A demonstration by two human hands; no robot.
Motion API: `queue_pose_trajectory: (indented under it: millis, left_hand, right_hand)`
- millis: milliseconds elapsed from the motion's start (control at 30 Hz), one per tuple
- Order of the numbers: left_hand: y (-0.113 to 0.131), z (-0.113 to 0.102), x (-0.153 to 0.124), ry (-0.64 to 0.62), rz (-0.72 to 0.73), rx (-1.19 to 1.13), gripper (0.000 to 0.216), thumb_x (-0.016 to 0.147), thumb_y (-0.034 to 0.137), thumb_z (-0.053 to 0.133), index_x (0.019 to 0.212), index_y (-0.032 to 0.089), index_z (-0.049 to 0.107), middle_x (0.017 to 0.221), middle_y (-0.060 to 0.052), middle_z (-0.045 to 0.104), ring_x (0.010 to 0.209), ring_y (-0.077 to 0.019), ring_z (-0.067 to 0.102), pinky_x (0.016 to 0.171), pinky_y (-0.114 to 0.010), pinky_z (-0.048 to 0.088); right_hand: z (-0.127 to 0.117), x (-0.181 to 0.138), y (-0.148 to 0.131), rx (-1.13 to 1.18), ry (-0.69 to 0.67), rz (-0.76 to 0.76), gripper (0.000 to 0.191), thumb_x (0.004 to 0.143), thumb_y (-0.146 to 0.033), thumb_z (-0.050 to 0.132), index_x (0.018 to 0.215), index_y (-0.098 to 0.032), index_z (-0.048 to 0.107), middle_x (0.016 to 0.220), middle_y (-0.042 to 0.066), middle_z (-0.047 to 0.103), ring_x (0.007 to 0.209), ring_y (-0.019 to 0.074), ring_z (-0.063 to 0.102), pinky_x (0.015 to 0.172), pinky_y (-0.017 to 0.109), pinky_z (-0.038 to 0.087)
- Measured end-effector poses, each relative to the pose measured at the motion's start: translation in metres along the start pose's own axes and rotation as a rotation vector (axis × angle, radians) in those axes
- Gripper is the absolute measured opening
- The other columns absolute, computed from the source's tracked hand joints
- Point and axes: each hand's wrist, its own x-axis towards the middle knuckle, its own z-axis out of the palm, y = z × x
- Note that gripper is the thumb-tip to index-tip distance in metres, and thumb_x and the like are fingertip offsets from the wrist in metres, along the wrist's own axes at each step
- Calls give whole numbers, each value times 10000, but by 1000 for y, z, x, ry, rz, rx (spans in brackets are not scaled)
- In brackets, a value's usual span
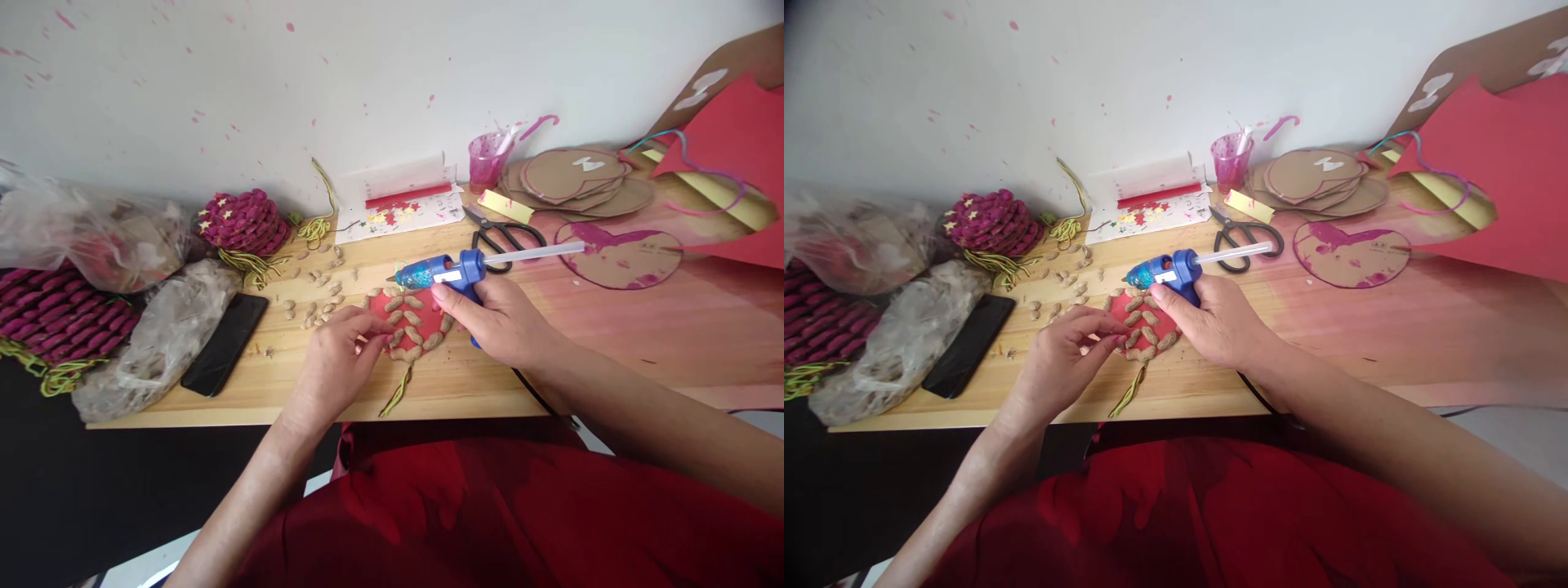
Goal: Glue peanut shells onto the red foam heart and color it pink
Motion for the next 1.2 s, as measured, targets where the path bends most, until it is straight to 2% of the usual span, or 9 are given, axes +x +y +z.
queue_pose_trajectory:
  millis: [133, 300, 567, 700, 900, 1200]
  left_hand:
    - [-1, 5, -1, 10, 55, 83, 142, 782, 120, 764, 784, 250, 822, 833, -58, 720, 724, -181, 599, 666, -280, 449]
    - [-3, 8, -1, 7, 51, 160, 103, 802, 147, 755, 764, 230, 804, 840, -53, 702, 657, -151, 581, 659, -281, 454]
    - [-6, 12, -1, 44, 72, 138, 85, 784, 148, 773, 734, 215, 789, 796, -39, 681, 605, -129, 560, 629, -267, 446]
    - [-9, 11, -2, 45, 104, 211, 57, 808, 180, 764, 762, 208, 783, 819, -31, 698, 597, -112, 576, 618, -256, 462]
    - [-9, 12, -4, 8, 108, 350, 58, 835, 168, 714, 818, 195, 763, 875, -18, 701, 637, -102, 613, 649, -257, 521]
    - [-10, 18, -4, 61, 120, 411, 82, 838, 154, 702, 769, 185, 734, 846, -25, 679, 721, -131, 636, 660, -266, 540]
  right_hand:
    - [0, 0, 0, -4, 1, -2, 487, 973, -543, 531, 638, -210, 412, 620, -22, 458, 627, 131, 419, 606, 300, 311]
    - [1, 0, 1, -1, -2, 11, 455, 971, -530, 530, 663, -210, 434, 645, -16, 480, 654, 141, 436, 634, 309, 324]
    - [1, 1, 1, -9, -13, 22, 447, 974, -532, 522, 670, -213, 444, 648, -11, 472, 667, 153, 430, 654, 319, 335]
    - [1, 1, 1, 5, -12, 23, 441, 970, -531, 526, 675, -213, 448, 653, -13, 482, 666, 150, 433, 653, 316, 333]
    - [2, 1, 1, 7, -5, 16, 433, 966, -522, 528, 675, -211, 451, 648, -21, 475, 660, 145, 436, 637, 305, 320]
    - [2, 0, 1, 1, -8, 33, 427, 965, -526, 526, 685, -206, 484, 656, -18, 487, 668, 144, 443, 648, 299, 333]
